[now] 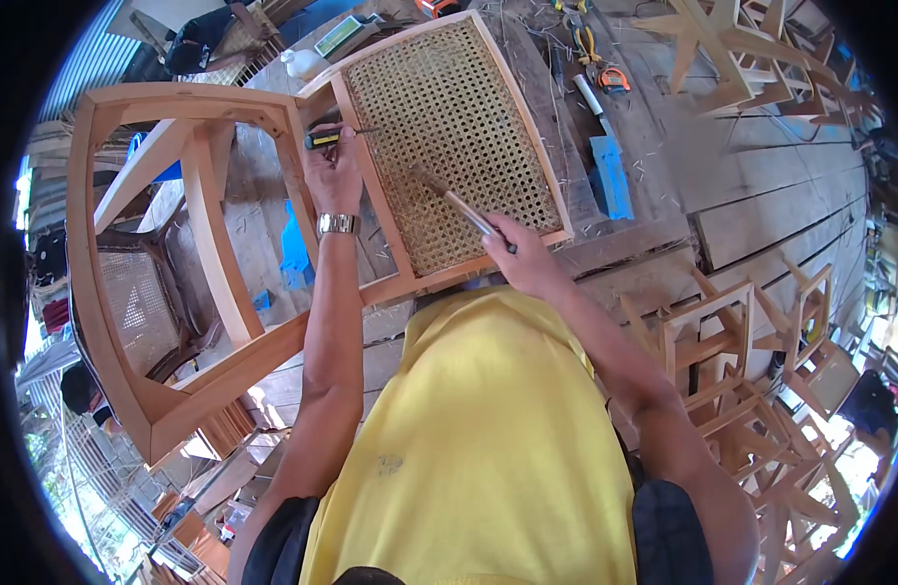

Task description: Installing cane webbing into a wooden chair frame using a hand tool.

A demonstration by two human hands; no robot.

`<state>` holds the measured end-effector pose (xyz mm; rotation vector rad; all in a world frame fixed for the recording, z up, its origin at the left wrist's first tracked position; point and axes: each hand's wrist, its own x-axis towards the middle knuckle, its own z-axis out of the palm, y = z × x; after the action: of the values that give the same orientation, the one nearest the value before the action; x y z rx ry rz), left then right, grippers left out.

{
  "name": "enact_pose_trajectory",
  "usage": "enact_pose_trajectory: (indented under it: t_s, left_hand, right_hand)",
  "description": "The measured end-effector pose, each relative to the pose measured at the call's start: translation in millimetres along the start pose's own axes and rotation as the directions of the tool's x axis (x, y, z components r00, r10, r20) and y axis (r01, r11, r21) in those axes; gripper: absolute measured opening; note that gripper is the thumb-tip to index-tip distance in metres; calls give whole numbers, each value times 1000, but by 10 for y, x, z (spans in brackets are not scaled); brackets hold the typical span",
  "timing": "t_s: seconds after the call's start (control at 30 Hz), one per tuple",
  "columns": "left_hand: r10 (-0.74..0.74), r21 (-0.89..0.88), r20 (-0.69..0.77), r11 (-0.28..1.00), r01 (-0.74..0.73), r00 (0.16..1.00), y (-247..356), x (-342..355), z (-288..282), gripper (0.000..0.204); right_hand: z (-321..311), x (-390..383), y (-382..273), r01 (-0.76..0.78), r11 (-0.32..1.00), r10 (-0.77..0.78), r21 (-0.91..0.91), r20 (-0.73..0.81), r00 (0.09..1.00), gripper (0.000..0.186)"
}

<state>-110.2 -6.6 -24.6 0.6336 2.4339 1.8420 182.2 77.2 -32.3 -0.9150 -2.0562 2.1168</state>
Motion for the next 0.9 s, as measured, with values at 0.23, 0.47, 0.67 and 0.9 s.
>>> enact_pose_trajectory:
  t_s: [0.23, 0.47, 0.67, 0.9]
  left_hand:
    - [-30, -43, 88, 998, 34, 996, -90, -112, 113, 16]
    - [59, 191, 207, 976, -99, 977, 91, -168, 114, 16]
    - [75, -35, 45, 997, -73, 996, 44, -187, -12, 14]
    - [-6, -96, -3, 995, 5, 1000, -116, 248, 82, 17]
  right_hand:
    - [97, 113, -3, 12, 992, 4, 127, -128, 992, 37]
    - [189, 467, -224, 105, 984, -127, -144, -156, 979, 36]
    - [266, 157, -244, 87, 993, -102, -79, -214, 971, 40]
    - [366, 308, -317, 85, 994, -97, -69, -182, 979, 37]
